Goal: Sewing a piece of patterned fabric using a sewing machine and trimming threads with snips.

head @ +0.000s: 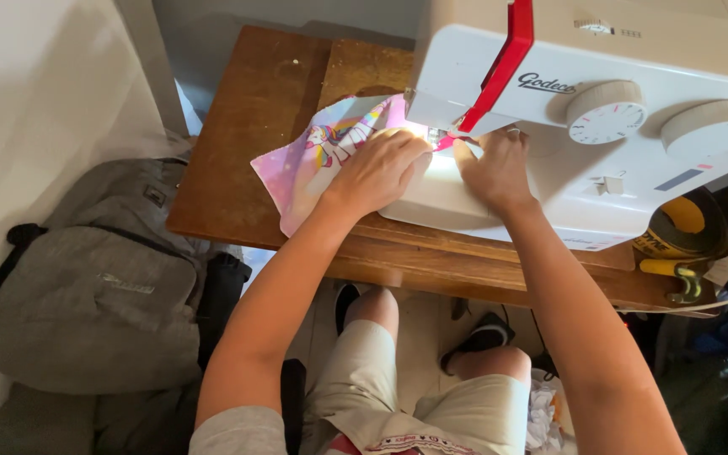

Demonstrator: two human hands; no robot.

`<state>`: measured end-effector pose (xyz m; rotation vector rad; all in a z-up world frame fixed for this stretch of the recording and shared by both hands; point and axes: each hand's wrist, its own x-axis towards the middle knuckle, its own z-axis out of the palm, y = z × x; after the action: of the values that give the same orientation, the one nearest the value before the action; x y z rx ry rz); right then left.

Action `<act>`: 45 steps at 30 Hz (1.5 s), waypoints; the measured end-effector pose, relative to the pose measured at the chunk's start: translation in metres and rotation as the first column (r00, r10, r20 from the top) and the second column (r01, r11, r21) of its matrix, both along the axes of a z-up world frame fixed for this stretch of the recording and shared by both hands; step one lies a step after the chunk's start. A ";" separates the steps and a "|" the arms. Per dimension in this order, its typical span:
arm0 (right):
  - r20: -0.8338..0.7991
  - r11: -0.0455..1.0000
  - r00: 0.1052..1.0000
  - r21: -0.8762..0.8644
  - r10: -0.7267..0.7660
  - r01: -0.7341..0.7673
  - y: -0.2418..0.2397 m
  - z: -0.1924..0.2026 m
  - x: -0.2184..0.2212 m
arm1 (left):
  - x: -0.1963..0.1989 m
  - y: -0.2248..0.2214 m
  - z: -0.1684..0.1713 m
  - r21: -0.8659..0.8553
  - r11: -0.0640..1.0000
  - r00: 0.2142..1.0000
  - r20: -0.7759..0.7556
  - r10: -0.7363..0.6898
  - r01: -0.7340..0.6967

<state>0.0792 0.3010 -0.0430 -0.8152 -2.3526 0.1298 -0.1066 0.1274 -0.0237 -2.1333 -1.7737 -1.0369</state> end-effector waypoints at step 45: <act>-0.489 0.979 0.864 0.202 0.119 -0.021 -0.118 0.165 0.104 | 0.021 -0.015 0.020 -0.079 0.995 0.997 0.043 -0.057 0.060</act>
<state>0.1829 0.1827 0.1224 -0.5224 -1.8660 0.1261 -0.0854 0.1125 -0.0034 -2.2398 -1.8109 -1.0473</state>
